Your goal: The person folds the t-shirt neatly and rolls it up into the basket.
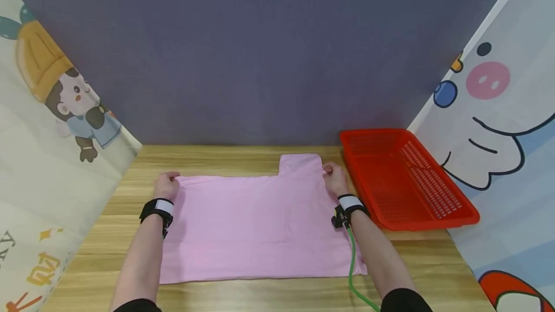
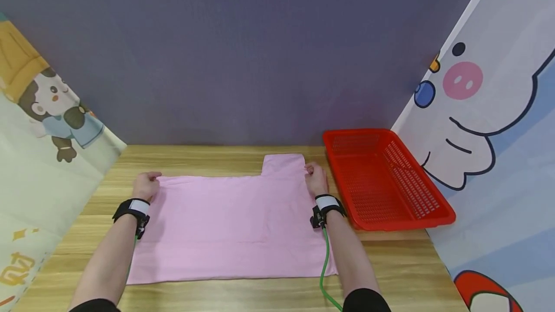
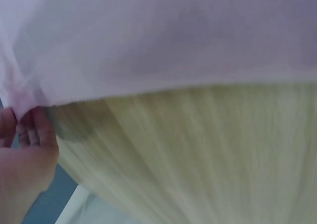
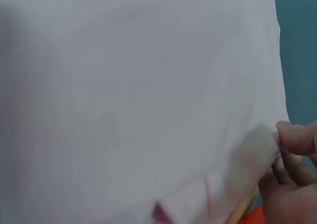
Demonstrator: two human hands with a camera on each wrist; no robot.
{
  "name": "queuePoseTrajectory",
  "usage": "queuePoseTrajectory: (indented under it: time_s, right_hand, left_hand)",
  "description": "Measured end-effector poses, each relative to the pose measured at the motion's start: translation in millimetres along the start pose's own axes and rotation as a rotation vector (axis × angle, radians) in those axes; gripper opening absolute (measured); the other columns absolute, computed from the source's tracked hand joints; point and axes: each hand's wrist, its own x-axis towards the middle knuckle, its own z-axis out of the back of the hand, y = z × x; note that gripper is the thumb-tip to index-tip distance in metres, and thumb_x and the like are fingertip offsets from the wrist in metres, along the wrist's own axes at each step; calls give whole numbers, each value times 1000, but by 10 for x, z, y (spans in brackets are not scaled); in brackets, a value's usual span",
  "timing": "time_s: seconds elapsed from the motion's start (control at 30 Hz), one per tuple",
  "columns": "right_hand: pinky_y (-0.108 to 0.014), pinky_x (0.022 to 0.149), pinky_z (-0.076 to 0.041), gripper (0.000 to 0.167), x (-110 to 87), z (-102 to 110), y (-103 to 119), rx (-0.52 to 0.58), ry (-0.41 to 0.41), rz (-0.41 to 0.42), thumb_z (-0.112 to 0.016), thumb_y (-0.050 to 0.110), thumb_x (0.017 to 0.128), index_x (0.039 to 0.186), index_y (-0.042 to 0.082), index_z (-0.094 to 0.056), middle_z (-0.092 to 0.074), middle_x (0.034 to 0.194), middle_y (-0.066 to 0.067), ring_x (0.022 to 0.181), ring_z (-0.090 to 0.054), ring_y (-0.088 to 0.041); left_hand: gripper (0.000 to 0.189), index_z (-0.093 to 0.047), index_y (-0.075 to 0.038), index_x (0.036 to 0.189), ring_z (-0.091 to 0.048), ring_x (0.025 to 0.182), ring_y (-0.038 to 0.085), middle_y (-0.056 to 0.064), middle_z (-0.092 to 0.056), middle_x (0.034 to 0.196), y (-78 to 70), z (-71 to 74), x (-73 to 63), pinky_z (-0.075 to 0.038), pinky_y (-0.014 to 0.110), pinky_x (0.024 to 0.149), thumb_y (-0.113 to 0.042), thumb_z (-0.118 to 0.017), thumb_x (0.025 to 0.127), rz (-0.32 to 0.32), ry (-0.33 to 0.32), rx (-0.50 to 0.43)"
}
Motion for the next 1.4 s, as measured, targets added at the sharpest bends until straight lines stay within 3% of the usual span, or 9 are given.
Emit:
queuePoseTrajectory:
  time_s: [0.1,0.2,0.33,0.43,0.67,0.87,1.17,1.4]
  right_hand:
    - [-51,99,-50,27,-3,38,2,-72,58,-52,-60,3,93,119,-4,-64,-70,111,-26,106,-64,-40]
    - [-51,103,-49,35,5,92,8,-176,126,-96,-56,11,94,124,-6,-61,-68,121,-26,113,-63,-40]
    - [-50,102,-50,36,11,161,19,-248,201,-126,-57,13,92,121,-7,-65,-68,122,-26,115,-61,-40]
    - [-49,100,-51,32,3,184,17,-262,221,-156,-60,12,91,115,-7,-70,-69,119,-25,112,-61,-39]
    - [-48,96,-52,24,-13,153,15,-276,156,-163,-61,12,94,107,-6,-72,-72,108,-23,105,-63,-38]
    - [-47,94,-52,24,20,117,12,-262,143,-153,-61,14,96,107,-4,-72,-72,108,-21,103,-62,-35]
    - [-48,101,-50,32,51,152,66,-236,223,-180,-58,21,99,119,-1,-70,-70,118,-21,109,-61,-34]
    - [-49,97,-51,26,54,159,107,-249,125,-113,-59,16,98,111,-1,-73,-72,112,-22,106,-64,-38]
  left_hand:
    - [50,-50,15,136,-50,119,44,39,-51,136,23,21,40,-45,53,102,-6,-40,91,0,87,7]
    - [49,-52,18,131,-52,115,45,40,-52,134,25,45,58,-47,53,98,-13,-43,95,-19,114,20]
    - [42,-60,18,122,-58,107,45,38,-61,123,8,51,50,-50,53,91,-14,-47,98,-58,47,88]
    - [38,-62,15,122,-59,110,46,36,-63,120,-17,47,28,-50,54,93,-11,-49,97,-61,-5,94]
    - [35,-62,15,121,-58,114,50,37,-61,122,-28,83,6,-48,57,98,-5,-49,96,-125,9,172]
    - [36,-61,13,123,-58,110,44,35,-60,122,-25,92,28,-48,54,96,-12,-46,102,-60,8,148]
    - [39,-60,11,126,-57,109,43,35,-59,125,-55,127,16,-47,55,97,-18,-43,105,-37,1,136]
    - [38,-61,14,123,-60,105,45,36,-61,119,-74,173,41,-51,53,90,-16,-46,105,-65,-36,114]
